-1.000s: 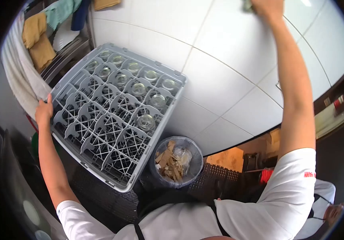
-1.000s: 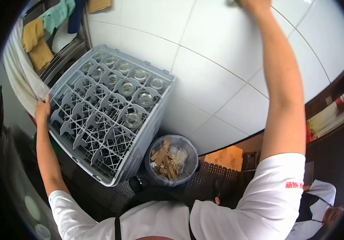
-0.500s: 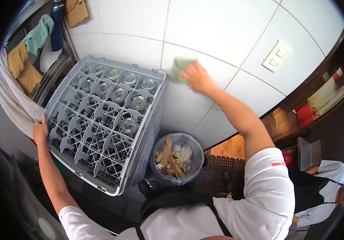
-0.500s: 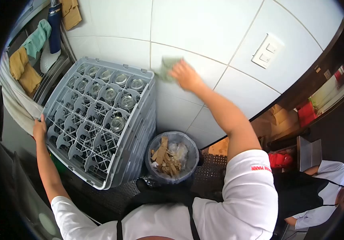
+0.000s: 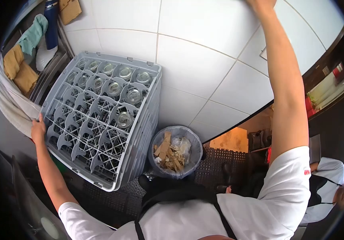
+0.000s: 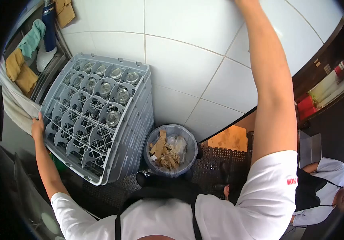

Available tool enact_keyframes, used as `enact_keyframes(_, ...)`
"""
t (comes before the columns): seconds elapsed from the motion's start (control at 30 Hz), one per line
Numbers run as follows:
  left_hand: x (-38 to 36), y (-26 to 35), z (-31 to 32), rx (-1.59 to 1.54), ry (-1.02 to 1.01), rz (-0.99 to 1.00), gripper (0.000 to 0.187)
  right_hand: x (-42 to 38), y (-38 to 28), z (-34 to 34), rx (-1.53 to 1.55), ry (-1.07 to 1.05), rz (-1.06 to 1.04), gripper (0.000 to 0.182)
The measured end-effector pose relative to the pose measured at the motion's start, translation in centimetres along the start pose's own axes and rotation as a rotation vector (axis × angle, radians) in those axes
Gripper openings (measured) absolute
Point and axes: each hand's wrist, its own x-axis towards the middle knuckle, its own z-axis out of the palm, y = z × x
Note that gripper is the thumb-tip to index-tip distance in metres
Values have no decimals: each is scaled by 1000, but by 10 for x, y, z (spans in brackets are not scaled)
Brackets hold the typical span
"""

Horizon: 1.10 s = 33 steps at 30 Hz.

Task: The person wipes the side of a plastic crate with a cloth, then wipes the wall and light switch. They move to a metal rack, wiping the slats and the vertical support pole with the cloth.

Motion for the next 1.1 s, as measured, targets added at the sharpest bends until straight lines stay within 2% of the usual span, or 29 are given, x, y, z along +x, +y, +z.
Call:
enact_keyframes(0.07, -1, 1, 0, 1, -14, -10, 87, 14, -10, 29, -29, 205, 45, 71)
enact_keyframes(0.17, 3, -3, -1, 16, -31, -20, 87, -39, -66, 43, -77, 124, -112, 74)
enact_keyframes(0.2, 4, -2, 0, 21, -35, -19, 87, -70, -87, 37, -6, -129, -118, 77)
enact_keyframes(0.23, 1, -2, 0, 39, -40, -14, 87, -102, -98, 31, 42, -340, -272, 75)
enact_keyframes(0.27, -2, -1, -1, 50, -37, -11, 86, -149, -107, 38, 152, -317, -384, 57)
enact_keyframes(0.3, -3, 1, -5, 52, -27, -15, 86, -191, -110, 44, 162, -289, -506, 59)
enact_keyframes(0.33, -5, 5, -8, 51, -10, -21, 86, -219, -122, 31, 145, -581, -543, 59)
enact_keyframes(0.37, -13, 9, -11, 51, 3, -30, 85, -254, -125, 28, 146, -736, -669, 61)
enact_keyframes(0.47, -21, 9, -16, 32, 2, -38, 84, -353, -100, 37, 211, -756, -976, 62)
enact_keyframes(0.57, -23, 9, -17, 27, -4, -16, 84, -384, -62, 43, 234, -740, -1026, 62)
enact_keyframes(0.67, -22, 11, -16, 0, -5, -16, 85, -313, -40, 20, 206, -833, -840, 64)
enact_keyframes(0.73, -18, 11, -14, -8, -7, -14, 85, -245, -25, 20, 192, -693, -638, 66)
enact_keyframes(0.83, -7, 1, -5, -10, -7, -6, 85, -120, -7, 5, -5, -425, -379, 62)
enact_keyframes(0.87, -4, 1, -2, -13, -4, -1, 85, -83, 2, 7, -32, -235, -334, 64)
enact_keyframes(0.9, -13, 6, -11, -18, -18, -19, 86, -48, -12, -15, 98, -221, -83, 72)
enact_keyframes(0.93, -13, 7, -11, -5, -20, -28, 87, -22, -10, -13, 71, -159, 41, 71)
enact_keyframes(1.0, -5, 4, -5, 17, -21, -48, 89, -2, -16, 25, -33, 256, 58, 73)
enact_keyframes(1.1, 11, -5, 4, 49, -54, -44, 92, -40, -64, 49, 82, 163, -53, 72)
